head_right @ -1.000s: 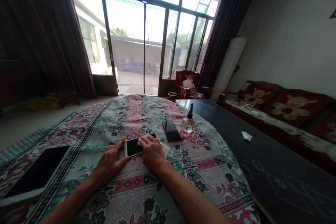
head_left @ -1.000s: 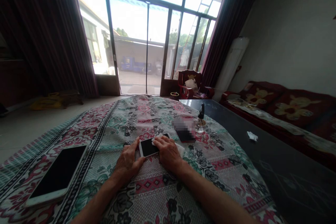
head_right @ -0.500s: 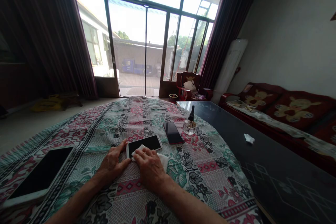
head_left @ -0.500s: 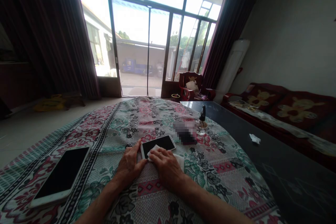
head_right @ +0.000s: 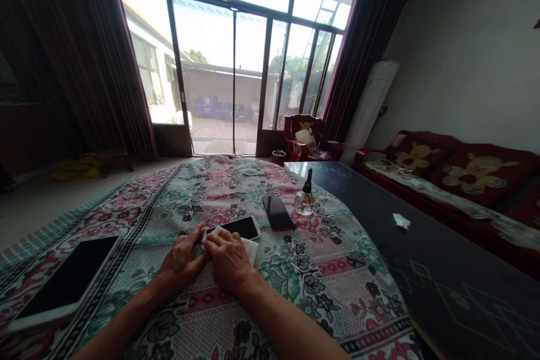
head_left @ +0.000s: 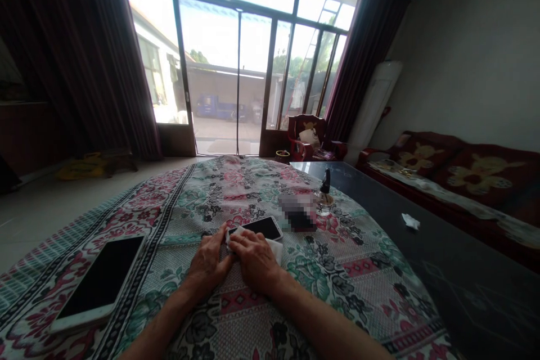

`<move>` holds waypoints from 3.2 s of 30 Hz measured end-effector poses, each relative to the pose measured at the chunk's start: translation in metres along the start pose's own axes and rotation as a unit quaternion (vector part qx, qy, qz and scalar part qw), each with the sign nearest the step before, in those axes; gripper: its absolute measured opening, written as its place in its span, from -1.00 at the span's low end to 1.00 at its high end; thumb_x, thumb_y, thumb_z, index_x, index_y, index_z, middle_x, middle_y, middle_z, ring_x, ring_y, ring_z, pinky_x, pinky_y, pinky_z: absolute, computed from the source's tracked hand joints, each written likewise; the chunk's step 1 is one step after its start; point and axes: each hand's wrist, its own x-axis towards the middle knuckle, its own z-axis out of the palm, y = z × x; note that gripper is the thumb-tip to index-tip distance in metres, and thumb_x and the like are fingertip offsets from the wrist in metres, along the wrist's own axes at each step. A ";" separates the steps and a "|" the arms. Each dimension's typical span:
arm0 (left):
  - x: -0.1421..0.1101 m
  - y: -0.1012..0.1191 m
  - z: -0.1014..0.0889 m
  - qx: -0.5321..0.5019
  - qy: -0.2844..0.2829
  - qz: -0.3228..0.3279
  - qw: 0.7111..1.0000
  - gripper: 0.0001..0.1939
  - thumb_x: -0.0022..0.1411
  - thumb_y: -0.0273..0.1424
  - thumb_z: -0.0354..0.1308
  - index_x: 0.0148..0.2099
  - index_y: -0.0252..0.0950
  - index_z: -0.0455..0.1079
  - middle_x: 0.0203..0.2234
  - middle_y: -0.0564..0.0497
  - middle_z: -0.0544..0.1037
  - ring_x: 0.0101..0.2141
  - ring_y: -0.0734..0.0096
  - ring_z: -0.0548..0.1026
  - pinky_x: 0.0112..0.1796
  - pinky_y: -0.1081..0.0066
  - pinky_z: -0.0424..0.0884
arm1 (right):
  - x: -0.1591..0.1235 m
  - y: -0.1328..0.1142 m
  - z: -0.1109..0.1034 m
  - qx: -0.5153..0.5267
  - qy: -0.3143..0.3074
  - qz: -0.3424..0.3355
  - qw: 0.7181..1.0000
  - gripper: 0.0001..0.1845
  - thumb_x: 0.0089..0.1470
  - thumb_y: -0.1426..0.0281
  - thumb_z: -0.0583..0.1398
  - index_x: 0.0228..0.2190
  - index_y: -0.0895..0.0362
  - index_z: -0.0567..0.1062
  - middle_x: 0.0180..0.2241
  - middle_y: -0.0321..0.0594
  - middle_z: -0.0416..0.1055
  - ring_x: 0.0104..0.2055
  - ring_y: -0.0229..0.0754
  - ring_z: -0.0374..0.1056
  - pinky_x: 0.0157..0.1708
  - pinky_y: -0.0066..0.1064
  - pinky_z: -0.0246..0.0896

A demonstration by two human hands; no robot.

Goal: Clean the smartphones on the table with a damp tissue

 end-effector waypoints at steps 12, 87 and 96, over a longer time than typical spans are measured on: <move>-0.001 -0.007 -0.001 0.008 -0.016 0.027 0.999 -0.26 0.08 -0.37 0.07 0.32 -0.37 0.07 0.13 -0.19 0.39 0.10 0.11 0.34 0.13 0.13 0.26 | 0.004 0.005 -0.005 -0.028 -0.016 0.017 0.999 -0.63 0.17 0.45 0.08 0.01 0.05 0.39 0.11 -0.22 0.35 0.15 -0.12 0.14 0.06 -0.24 0.01; 0.002 -0.001 -0.004 0.033 -0.017 0.022 0.999 -0.26 0.09 -0.33 0.05 0.31 -0.47 0.08 0.11 -0.23 0.41 0.09 0.08 0.35 0.11 0.11 0.28 | -0.015 0.031 -0.003 0.028 0.090 0.109 0.990 -0.62 0.07 0.61 0.03 -0.11 0.18 0.48 0.06 -0.09 0.38 0.13 -0.15 0.21 0.17 -0.33 0.00; 0.002 -0.009 -0.001 0.035 -0.010 0.031 0.999 -0.28 0.11 -0.30 0.04 0.31 -0.41 0.10 0.09 -0.19 0.44 0.06 0.09 0.38 0.09 0.10 0.32 | -0.007 -0.002 0.004 0.002 0.009 0.015 1.000 -0.66 0.14 0.48 0.07 -0.04 0.15 0.43 0.11 -0.13 0.34 0.17 -0.08 0.16 0.10 -0.25 0.07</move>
